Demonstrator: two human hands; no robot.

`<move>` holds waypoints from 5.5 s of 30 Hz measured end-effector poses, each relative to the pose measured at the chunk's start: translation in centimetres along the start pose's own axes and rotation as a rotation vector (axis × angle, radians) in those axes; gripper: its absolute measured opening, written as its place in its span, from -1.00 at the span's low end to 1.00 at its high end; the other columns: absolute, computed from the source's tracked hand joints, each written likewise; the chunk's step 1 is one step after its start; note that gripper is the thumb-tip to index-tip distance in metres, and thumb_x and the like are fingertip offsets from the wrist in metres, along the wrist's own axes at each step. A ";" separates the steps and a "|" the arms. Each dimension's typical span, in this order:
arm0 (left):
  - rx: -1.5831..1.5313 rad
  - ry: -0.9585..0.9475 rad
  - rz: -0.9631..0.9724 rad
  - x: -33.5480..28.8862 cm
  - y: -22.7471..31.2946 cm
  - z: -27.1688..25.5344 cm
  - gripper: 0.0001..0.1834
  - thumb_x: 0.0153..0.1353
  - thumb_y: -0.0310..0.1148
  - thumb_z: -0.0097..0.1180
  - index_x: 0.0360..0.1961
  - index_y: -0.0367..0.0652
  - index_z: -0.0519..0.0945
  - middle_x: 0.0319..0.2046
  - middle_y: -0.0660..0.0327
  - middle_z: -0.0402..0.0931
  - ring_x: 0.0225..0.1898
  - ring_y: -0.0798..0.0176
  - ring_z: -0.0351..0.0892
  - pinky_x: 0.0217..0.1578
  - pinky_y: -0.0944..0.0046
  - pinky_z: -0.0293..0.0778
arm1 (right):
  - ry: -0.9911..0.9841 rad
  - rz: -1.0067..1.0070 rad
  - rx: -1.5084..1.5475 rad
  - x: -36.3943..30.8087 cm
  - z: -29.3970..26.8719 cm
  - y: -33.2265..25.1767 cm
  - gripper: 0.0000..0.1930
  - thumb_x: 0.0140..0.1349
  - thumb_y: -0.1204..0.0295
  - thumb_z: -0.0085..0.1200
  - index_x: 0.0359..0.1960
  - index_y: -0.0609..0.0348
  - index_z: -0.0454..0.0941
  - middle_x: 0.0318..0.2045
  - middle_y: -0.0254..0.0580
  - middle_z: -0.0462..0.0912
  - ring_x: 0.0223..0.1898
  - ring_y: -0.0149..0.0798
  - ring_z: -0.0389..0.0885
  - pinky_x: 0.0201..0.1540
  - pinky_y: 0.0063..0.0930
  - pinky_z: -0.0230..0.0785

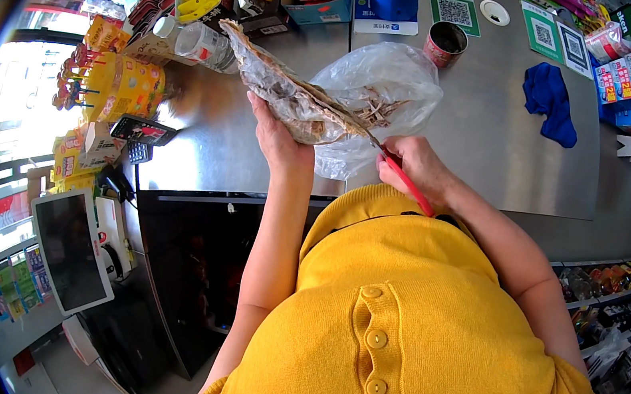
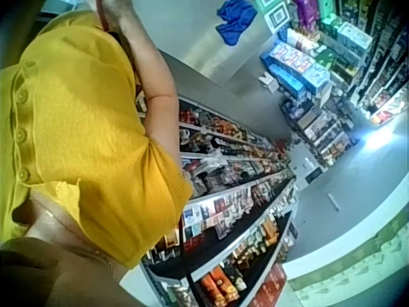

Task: The person uses red-handled scissors to cut a large piece of dried fish into smaller strips. They hold the fish with their left hand and cut with their right hand, placing the cut pieces into a clear plastic bag on the counter. The person occasionally adjusts the fish to access different sections for cutting.

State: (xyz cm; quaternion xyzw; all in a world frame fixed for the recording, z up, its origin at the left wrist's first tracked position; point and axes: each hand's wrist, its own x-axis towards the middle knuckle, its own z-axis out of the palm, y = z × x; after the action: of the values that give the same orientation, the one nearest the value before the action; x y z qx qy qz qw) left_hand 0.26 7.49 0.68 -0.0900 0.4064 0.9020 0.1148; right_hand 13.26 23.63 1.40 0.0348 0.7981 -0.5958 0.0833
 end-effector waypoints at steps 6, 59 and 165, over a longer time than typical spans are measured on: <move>-0.065 0.066 -0.110 0.4 -1.4 -1.1 -0.39 0.35 0.07 -0.19 0.26 -0.12 0.23 0.18 0.19 0.31 0.15 0.14 0.34 0.16 0.11 0.30 | 0.067 -0.037 0.303 0.7 0.7 -0.6 -0.75 0.06 0.38 0.10 -0.65 0.27 0.40 -0.71 -0.26 0.43 -0.61 -0.43 0.45 -0.50 -0.47 0.29; 2.702 -0.808 0.890 31.4 1.4 11.7 -0.67 0.14 -0.30 -0.02 -0.10 0.25 0.65 0.11 0.22 0.30 0.19 0.03 0.18 0.25 -0.30 -0.14 | 0.213 0.167 0.692 -1.9 -3.5 2.7 -0.60 0.03 0.52 0.27 -0.08 0.28 0.44 -0.18 -0.35 0.51 -0.13 -0.46 0.44 -0.01 -0.57 0.28; 1.373 -0.377 0.804 -1.8 -0.5 -0.4 -0.86 0.07 -0.62 0.15 -0.33 -0.23 0.49 -0.34 0.18 0.52 -0.55 0.36 0.43 -0.50 0.39 0.40 | 0.270 0.165 0.545 -2.4 -5.5 5.3 -0.66 0.02 0.40 0.28 -0.23 0.26 0.42 -0.42 -0.40 0.46 -0.39 -0.56 0.39 -0.34 -0.66 0.27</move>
State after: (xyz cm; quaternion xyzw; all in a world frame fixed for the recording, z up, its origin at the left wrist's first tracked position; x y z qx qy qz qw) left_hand 2.14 7.27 0.50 0.3063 0.8433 0.4244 -0.1217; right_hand 15.96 30.52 -1.72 0.1994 0.6073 -0.7689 0.0125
